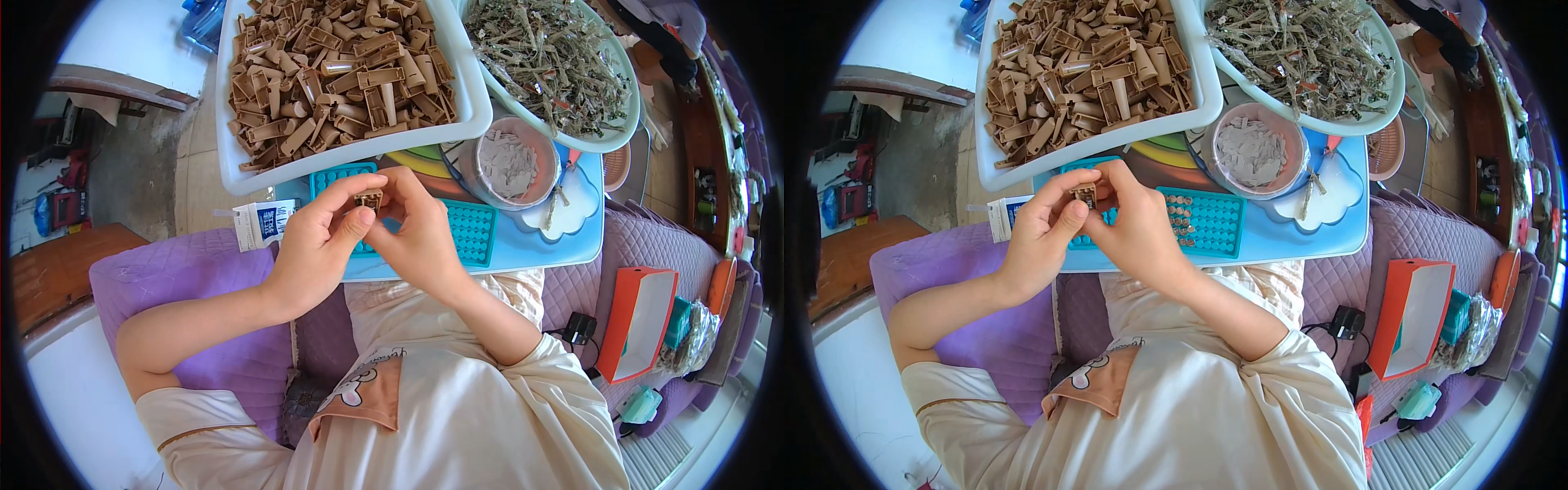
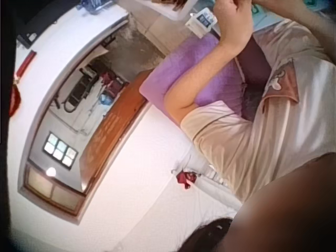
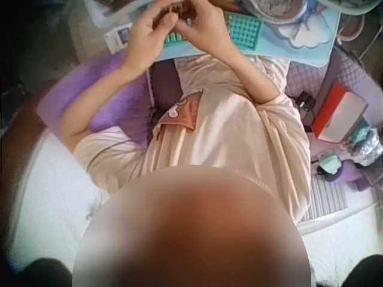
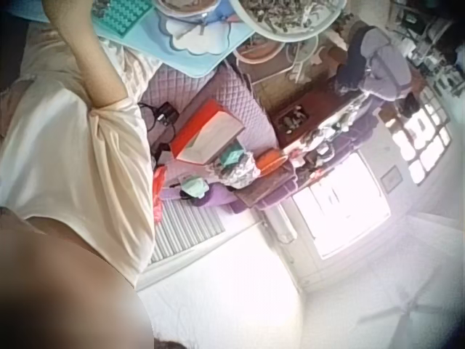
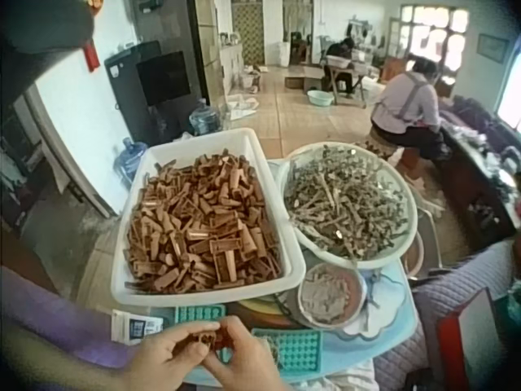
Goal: The person assembles small cardboard components by hand, inserting small white pieces into them.
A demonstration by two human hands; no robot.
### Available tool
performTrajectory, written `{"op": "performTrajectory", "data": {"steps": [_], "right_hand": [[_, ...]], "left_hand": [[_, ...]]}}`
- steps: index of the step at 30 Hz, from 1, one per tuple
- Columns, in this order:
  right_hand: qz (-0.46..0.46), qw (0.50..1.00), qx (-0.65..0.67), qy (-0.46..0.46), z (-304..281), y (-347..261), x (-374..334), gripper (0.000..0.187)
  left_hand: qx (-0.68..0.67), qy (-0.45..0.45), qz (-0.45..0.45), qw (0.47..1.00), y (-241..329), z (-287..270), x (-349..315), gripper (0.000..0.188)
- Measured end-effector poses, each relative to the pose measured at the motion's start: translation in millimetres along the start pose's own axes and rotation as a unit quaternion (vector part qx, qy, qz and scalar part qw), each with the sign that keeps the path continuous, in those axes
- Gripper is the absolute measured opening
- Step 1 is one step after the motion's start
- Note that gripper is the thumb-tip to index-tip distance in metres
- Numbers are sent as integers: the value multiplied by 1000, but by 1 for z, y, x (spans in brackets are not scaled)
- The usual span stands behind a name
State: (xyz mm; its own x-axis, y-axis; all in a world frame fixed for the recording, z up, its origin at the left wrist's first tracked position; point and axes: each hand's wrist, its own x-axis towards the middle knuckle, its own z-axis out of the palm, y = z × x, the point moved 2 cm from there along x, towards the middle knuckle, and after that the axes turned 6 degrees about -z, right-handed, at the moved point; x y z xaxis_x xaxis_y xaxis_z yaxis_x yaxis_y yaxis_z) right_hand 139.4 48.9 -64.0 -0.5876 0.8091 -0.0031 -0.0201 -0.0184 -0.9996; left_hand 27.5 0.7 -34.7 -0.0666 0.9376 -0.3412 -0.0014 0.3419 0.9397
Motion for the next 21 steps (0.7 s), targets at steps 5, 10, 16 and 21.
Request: {"op": "performTrajectory", "data": {"steps": [5,10,16,21], "right_hand": [[-40,995,57,-75,-36,21,-11,28],[123,969,-214,11,-85,54,-46,32],[26,925,-375,53,-75,78,-60,30],[-59,872,-485,15,-76,80,-65,22]], "left_hand": [[-55,-83,-98,990,-1,2,-2,27],[-79,-98,-220,967,-4,-1,0,28],[-71,-123,-249,958,1,3,-6,28],[-73,-153,-248,954,7,2,-11,29]]}}
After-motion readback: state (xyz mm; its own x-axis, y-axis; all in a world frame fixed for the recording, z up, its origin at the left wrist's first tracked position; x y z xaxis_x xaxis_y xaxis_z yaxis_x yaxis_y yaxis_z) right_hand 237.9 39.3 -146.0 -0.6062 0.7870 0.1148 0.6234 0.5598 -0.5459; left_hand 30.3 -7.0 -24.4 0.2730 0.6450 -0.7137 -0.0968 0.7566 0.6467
